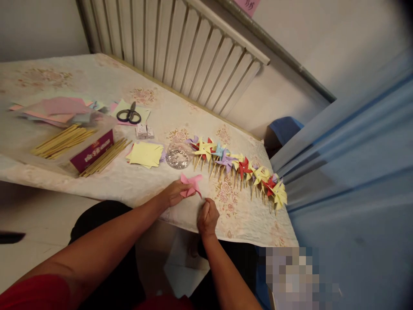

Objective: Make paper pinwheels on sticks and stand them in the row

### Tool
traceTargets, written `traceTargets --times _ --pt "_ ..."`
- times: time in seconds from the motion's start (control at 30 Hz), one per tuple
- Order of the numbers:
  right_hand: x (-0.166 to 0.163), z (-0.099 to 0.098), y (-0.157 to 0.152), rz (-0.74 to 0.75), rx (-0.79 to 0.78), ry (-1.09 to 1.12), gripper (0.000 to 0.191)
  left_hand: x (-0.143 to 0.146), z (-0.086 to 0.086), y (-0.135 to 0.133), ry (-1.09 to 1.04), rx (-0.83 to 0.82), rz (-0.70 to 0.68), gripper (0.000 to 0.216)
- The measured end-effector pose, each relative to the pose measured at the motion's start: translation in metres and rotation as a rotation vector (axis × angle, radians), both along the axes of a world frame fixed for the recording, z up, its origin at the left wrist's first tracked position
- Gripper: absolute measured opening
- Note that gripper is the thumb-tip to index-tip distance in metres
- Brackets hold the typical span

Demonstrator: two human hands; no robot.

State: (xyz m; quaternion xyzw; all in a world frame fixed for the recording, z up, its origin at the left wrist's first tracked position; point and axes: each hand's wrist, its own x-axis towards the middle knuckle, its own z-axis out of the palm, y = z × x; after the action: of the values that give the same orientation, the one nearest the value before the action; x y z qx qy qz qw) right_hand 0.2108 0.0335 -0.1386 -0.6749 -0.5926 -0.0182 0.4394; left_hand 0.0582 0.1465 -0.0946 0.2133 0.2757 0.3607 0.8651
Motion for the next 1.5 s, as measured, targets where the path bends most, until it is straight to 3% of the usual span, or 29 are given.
traceTargets --times 0.43,1.13,1.5 --pt "0.001 0.002 -0.003 0.013 -0.058 -0.089 0.032 0.011 -0.001 0.011 -0.131 0.082 -0.04 0.015" --pt "-0.002 0.006 -0.001 0.014 -0.052 -0.177 0.03 0.004 0.008 0.011 -0.074 0.08 -0.071 0.015" --pt "-0.004 0.011 0.0 0.024 -0.068 -0.202 0.031 0.006 -0.001 0.015 -0.066 0.116 -0.093 0.019"
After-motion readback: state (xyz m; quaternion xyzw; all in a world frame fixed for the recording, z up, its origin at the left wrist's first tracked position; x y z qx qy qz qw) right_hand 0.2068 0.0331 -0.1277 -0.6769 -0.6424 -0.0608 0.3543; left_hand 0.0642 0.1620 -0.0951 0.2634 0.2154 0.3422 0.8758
